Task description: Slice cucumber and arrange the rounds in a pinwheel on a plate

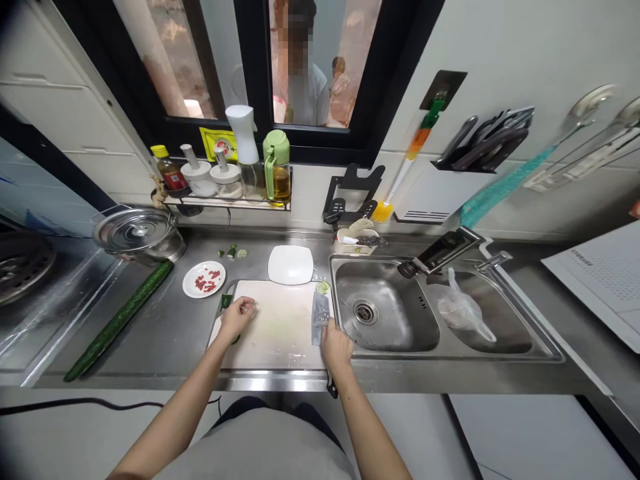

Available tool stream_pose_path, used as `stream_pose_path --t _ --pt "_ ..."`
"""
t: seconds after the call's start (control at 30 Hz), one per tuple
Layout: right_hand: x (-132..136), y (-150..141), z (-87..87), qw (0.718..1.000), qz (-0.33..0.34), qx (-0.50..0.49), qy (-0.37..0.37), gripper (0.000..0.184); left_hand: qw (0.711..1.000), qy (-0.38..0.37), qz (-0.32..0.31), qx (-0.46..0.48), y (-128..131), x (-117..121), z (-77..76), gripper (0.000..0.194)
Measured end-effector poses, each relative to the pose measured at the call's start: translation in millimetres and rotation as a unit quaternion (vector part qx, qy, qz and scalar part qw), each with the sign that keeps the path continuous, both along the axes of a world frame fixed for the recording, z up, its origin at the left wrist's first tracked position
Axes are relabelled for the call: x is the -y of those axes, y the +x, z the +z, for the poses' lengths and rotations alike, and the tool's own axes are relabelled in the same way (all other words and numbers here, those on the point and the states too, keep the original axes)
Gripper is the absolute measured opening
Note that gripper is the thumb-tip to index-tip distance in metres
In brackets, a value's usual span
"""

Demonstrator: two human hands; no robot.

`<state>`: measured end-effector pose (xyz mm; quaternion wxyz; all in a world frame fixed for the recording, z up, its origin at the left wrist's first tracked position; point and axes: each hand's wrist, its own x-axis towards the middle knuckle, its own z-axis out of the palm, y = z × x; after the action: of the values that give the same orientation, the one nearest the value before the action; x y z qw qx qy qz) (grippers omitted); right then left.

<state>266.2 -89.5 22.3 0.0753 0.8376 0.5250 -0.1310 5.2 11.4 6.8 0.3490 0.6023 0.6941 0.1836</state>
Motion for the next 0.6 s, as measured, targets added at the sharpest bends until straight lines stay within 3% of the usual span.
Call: stream_pose_path --t 0.17,0.33,0.6 --pt "-6.6 2.3 3.9 1.0 -0.01 0.01 -0.01 0.031 1.0 -0.001 -0.012 0.007 3.9 -1.4 -2.7 0.025" --pt "-29.0 6.8 9.8 0.997 -0.017 -0.041 0.063 0.038 0.999 0.003 -0.041 0.004 4.7 9.7 2.7 0.023" --pt "-131.9 19.1 9.4 0.986 -0.017 -0.133 0.103 0.044 0.991 0.042 -0.129 -0.012 1.0 51.9 8.2 0.023"
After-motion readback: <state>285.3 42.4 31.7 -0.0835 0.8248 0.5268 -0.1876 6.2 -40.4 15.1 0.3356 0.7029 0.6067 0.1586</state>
